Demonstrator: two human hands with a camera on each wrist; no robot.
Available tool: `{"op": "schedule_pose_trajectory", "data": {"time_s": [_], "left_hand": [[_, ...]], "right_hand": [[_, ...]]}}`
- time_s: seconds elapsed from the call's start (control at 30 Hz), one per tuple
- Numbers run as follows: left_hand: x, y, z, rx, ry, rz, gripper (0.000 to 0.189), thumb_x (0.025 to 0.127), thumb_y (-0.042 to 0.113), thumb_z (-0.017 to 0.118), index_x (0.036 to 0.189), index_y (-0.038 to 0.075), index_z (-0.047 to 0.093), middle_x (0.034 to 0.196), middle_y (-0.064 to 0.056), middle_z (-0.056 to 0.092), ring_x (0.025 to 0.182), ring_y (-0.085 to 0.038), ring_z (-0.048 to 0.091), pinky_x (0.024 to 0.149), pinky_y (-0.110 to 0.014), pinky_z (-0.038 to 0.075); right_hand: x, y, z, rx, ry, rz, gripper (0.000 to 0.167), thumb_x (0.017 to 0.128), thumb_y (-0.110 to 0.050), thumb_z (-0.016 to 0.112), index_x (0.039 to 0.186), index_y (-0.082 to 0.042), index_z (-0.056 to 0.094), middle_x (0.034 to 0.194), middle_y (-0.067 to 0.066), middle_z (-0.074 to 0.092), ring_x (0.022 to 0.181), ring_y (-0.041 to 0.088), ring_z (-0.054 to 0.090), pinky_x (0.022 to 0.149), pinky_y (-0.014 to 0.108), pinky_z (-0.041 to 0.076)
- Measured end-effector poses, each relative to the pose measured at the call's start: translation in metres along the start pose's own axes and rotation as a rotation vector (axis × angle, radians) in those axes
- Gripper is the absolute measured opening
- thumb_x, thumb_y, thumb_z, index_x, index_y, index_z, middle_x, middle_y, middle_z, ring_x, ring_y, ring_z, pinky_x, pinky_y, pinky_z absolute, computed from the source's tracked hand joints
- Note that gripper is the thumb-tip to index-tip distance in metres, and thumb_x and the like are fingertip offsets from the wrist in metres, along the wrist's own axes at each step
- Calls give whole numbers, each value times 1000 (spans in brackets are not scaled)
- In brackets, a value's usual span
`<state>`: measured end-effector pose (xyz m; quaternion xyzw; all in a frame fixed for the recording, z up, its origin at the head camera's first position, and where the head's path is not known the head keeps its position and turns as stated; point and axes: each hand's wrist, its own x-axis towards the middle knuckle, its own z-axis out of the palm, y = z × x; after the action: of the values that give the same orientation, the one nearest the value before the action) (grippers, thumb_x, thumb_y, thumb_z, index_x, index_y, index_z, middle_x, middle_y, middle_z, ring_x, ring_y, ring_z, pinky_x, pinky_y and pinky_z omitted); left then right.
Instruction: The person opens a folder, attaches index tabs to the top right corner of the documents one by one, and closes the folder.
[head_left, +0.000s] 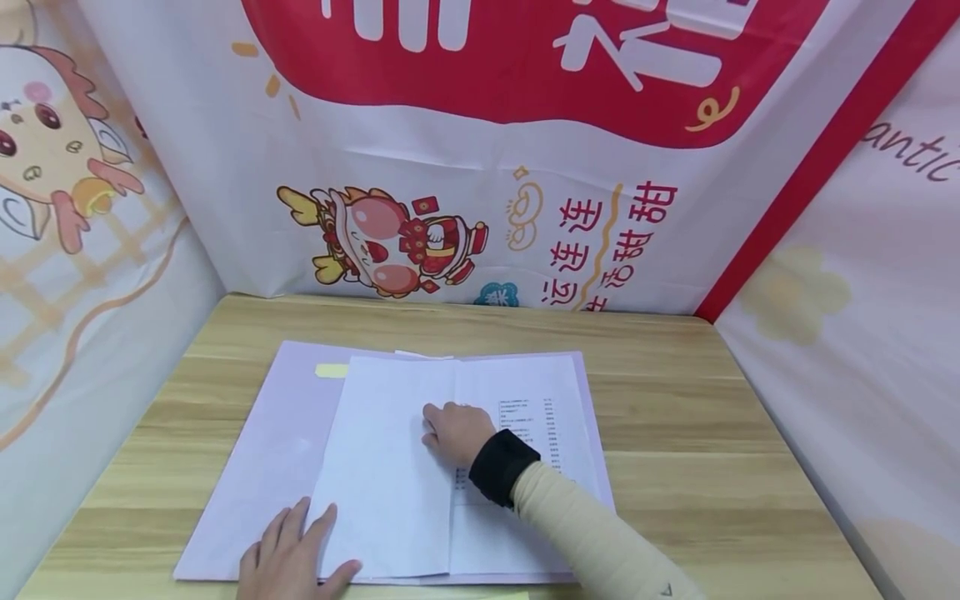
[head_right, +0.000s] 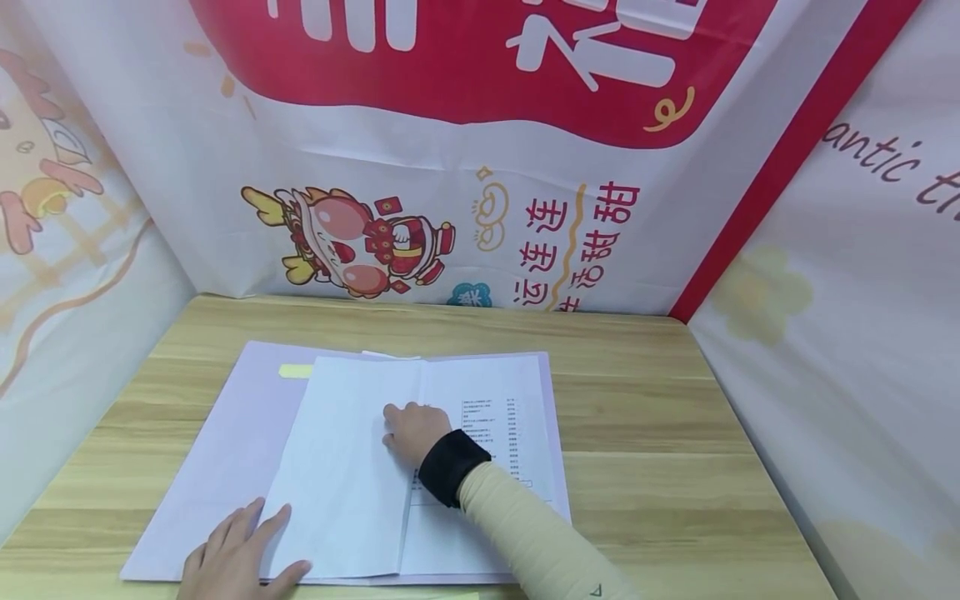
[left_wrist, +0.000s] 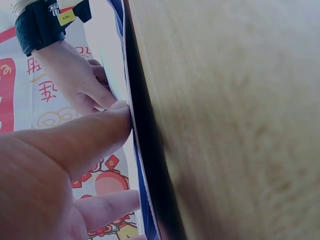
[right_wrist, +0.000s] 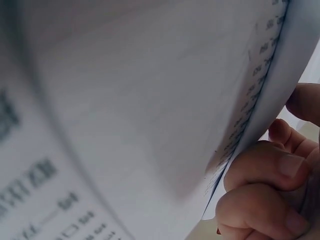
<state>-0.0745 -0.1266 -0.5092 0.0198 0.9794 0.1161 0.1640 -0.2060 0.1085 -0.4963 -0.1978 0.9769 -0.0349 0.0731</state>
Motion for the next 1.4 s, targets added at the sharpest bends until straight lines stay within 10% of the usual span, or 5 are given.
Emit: {"op": "schedule_pose_trajectory", "data": {"time_s": [0.63,0.97,1.2,1.4], "left_hand": [[-19,9,-13,-66,214,21,74,81,58,70,138,13,56,146,-27,44,134,-50,35,99,-71,32],[-25,43,-38,-160,455,201,61,78,38,79,131,14,62,140,-18,54,129,-41,46,97,-66,36],[-21,77,-54,-164,472,366,58,79,37,79,130,15,63,139,-11,56,128,-32,52,100,-58,41],[-11,101,-57,-153,332,457,57,80,42,78,130,17,63,140,-9,57,130,-29,52,104,-54,41]], "right_hand": [[-22,4,-32,161,4,-18,20,97,-38,59,95,-18,59,72,-7,54,63,9,50,56,21,41],[-71,23,-80,258,-17,-12,15,96,-34,62,93,-19,59,69,-8,56,59,8,51,53,23,43],[-113,45,-91,325,-24,-31,14,94,-32,65,87,-22,58,62,-9,51,54,5,47,50,21,38],[-145,52,-87,424,-95,-61,13,91,-28,69,85,-25,58,64,-12,52,57,3,48,52,19,39]]}}
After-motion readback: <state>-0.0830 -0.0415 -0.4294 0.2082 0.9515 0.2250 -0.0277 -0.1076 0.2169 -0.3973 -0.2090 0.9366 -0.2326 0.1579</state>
